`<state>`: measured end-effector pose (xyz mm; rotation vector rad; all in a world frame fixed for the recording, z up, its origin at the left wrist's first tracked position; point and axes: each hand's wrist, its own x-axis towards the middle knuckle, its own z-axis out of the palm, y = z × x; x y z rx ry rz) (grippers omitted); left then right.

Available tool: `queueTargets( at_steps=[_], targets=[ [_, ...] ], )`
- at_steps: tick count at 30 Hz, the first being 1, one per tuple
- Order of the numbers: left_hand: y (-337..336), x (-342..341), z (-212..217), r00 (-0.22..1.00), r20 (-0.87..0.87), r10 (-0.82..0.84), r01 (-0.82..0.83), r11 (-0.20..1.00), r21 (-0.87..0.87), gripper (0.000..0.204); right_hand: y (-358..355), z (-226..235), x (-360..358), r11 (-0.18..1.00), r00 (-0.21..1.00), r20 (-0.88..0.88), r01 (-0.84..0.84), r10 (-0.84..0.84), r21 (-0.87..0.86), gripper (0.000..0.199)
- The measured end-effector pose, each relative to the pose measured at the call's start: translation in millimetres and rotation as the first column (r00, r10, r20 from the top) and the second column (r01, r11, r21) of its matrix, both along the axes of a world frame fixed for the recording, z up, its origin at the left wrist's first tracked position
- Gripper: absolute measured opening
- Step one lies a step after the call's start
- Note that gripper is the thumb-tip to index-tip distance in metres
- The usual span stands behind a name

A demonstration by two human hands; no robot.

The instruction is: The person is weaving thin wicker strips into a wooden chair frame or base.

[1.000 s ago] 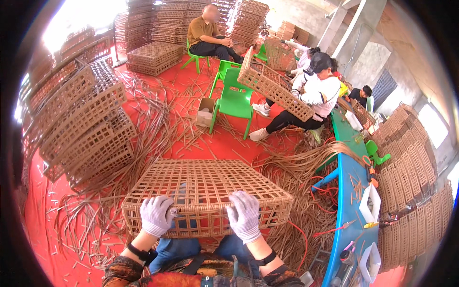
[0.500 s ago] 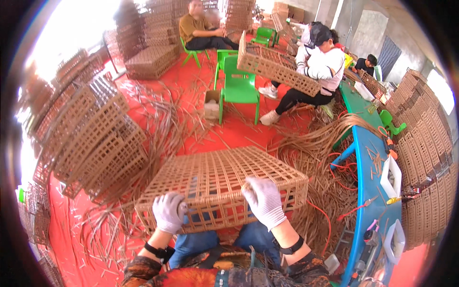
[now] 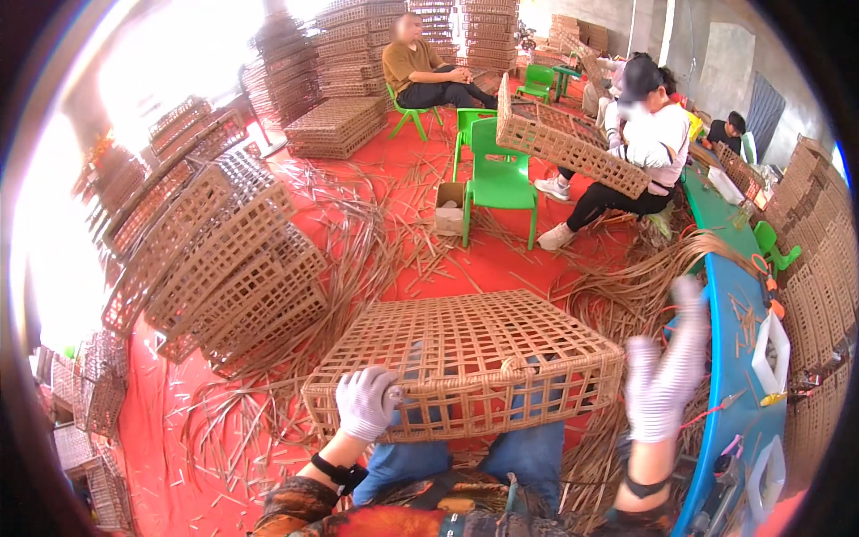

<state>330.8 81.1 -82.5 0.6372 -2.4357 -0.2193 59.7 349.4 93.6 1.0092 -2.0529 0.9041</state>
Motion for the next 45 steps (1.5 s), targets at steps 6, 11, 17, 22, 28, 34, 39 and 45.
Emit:
queueTargets(
  at_steps=[6,11,17,22,28,34,39,45],
  targets=[
    [-0.6,-0.8,0.3,1.000,0.005,-0.008,0.008,1.000,-0.024,0.021,48.0,70.6,-3.1,0.935,0.924,-0.364,-0.016,-0.122,-0.355,0.071],
    [-0.2,-0.4,-2.6,1.000,-0.006,-0.006,0.006,0.999,-0.039,0.019,75.1,91.3,13.1,0.938,0.761,-0.567,0.158,-0.315,-0.310,0.055],
    [1.3,-1.9,-4.2,1.000,0.017,0.022,-0.021,0.999,-0.050,0.019,48.9,27.0,18.1,0.970,0.926,-0.313,-0.239,0.212,-0.050,0.020],
    [-0.7,-2.1,-0.2,1.000,-0.008,-0.004,0.004,0.998,-0.059,0.020,-9.6,-52.9,22.4,0.898,0.929,0.058,-0.369,0.366,0.239,0.007],
    [-0.6,-2.9,-1.7,1.000,0.019,0.006,-0.005,0.997,-0.071,0.020,-46.0,-139.6,9.7,0.934,0.959,0.118,-0.280,0.260,0.221,0.030],
    [-1.5,-5.2,-3.0,1.000,0.017,-0.009,0.011,0.995,-0.101,0.022,-54.3,-185.3,0.3,0.941,0.969,0.122,-0.241,0.217,0.238,0.024],
    [-1.4,-6.2,-3.4,1.000,0.016,-0.017,0.018,0.995,-0.098,0.021,-54.2,-186.8,-0.4,0.946,0.968,0.088,-0.250,0.236,0.209,0.022],
    [-1.2,-4.4,-4.4,1.000,0.009,-0.017,0.018,0.995,-0.096,0.019,-55.4,-185.1,0.8,0.949,0.972,0.067,-0.235,0.226,0.208,0.020]
  ],
)
